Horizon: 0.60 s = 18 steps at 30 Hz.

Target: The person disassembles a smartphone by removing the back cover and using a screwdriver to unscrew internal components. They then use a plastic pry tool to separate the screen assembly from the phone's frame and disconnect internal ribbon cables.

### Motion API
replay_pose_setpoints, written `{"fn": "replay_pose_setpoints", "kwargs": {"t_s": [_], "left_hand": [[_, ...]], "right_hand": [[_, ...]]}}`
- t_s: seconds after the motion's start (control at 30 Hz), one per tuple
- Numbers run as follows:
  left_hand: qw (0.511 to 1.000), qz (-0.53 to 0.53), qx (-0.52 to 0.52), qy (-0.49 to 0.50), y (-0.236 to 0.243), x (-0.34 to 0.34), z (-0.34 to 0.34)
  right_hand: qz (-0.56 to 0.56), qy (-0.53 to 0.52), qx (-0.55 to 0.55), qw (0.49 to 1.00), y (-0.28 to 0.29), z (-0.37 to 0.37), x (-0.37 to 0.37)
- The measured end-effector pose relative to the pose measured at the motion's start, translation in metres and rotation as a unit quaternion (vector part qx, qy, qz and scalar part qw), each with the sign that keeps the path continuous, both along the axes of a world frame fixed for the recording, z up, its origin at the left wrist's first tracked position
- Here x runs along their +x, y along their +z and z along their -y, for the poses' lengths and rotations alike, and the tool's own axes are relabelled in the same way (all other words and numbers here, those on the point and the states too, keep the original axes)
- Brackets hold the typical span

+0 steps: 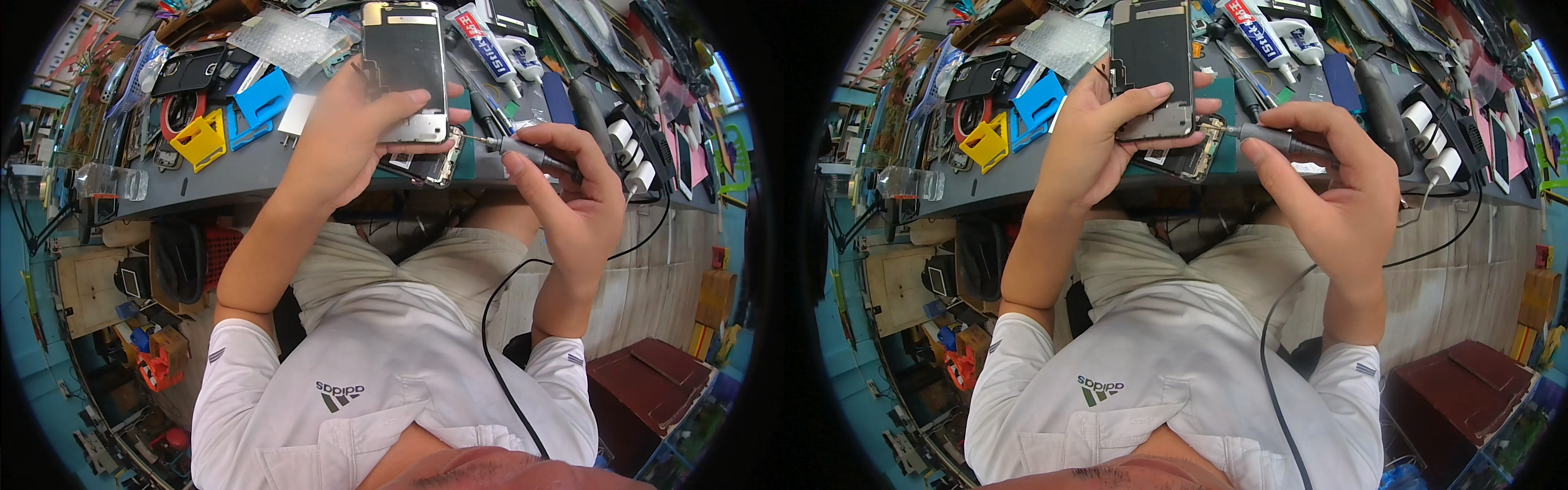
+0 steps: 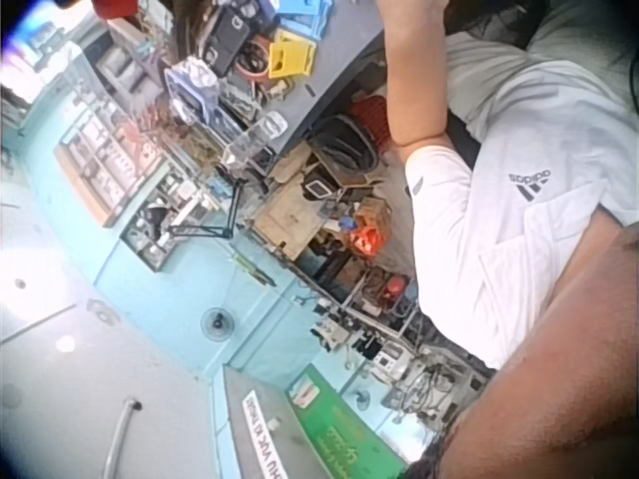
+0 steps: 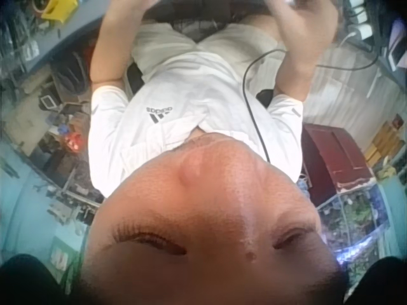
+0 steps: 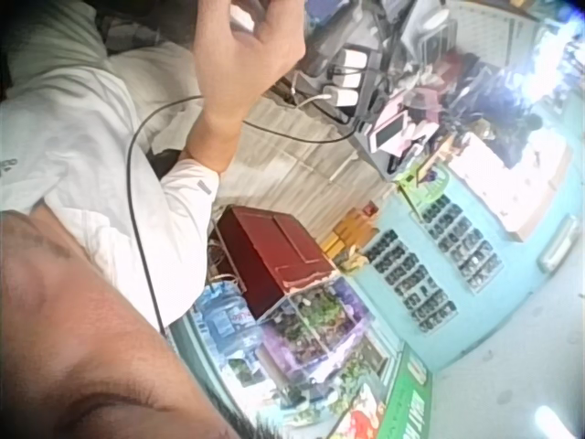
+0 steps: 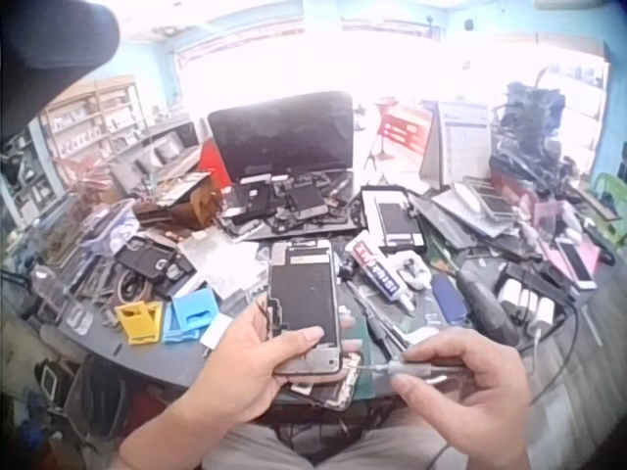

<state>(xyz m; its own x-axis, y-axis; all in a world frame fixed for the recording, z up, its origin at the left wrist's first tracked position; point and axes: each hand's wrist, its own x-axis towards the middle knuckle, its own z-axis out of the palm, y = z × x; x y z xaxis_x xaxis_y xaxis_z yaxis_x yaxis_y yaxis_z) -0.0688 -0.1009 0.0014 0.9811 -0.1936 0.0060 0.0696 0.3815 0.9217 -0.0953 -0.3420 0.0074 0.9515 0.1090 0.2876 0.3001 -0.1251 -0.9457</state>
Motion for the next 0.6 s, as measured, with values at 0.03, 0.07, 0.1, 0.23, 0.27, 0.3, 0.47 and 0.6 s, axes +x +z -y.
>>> {"fn": "replay_pose_setpoints", "kwargs": {"t_s": [0.03,0.07,0.1,0.23,0.27,0.3,0.47,0.6], "left_hand": [[1.0,0.003,-0.014,-0.001,0.0,0.0,0.0],[1.0,0.006,-0.027,0.0,-0.001,0.0,0.0],[0.999,0.01,-0.04,0.001,-0.001,-0.001,0.0],[0.996,-0.01,-0.091,0.018,0.002,-0.004,0.001],[0.994,-0.013,-0.105,0.021,0.002,-0.005,0.001],[0.992,-0.015,-0.12,0.024,0.001,-0.006,0.001],[0.988,-0.027,-0.153,0.019,0.0,-0.01,0.001],[0.987,-0.031,-0.157,0.02,0.002,-0.013,0.002]], "right_hand": [[0.0,0.004,0.003,1.0,-0.002,0.0,0.0],[0.0,0.01,0.005,1.0,-0.004,-0.001,0.001],[0.002,0.008,0.006,1.0,-0.005,-0.003,0.001],[0.023,-0.009,0.026,0.999,-0.01,-0.011,0.001],[0.031,-0.016,0.036,0.999,-0.012,-0.012,0.001],[0.039,-0.017,0.041,0.998,-0.013,-0.014,0.001],[0.065,-0.016,0.062,0.996,-0.019,-0.017,0.001],[0.065,-0.015,0.063,0.996,-0.02,-0.019,0.0]]}}
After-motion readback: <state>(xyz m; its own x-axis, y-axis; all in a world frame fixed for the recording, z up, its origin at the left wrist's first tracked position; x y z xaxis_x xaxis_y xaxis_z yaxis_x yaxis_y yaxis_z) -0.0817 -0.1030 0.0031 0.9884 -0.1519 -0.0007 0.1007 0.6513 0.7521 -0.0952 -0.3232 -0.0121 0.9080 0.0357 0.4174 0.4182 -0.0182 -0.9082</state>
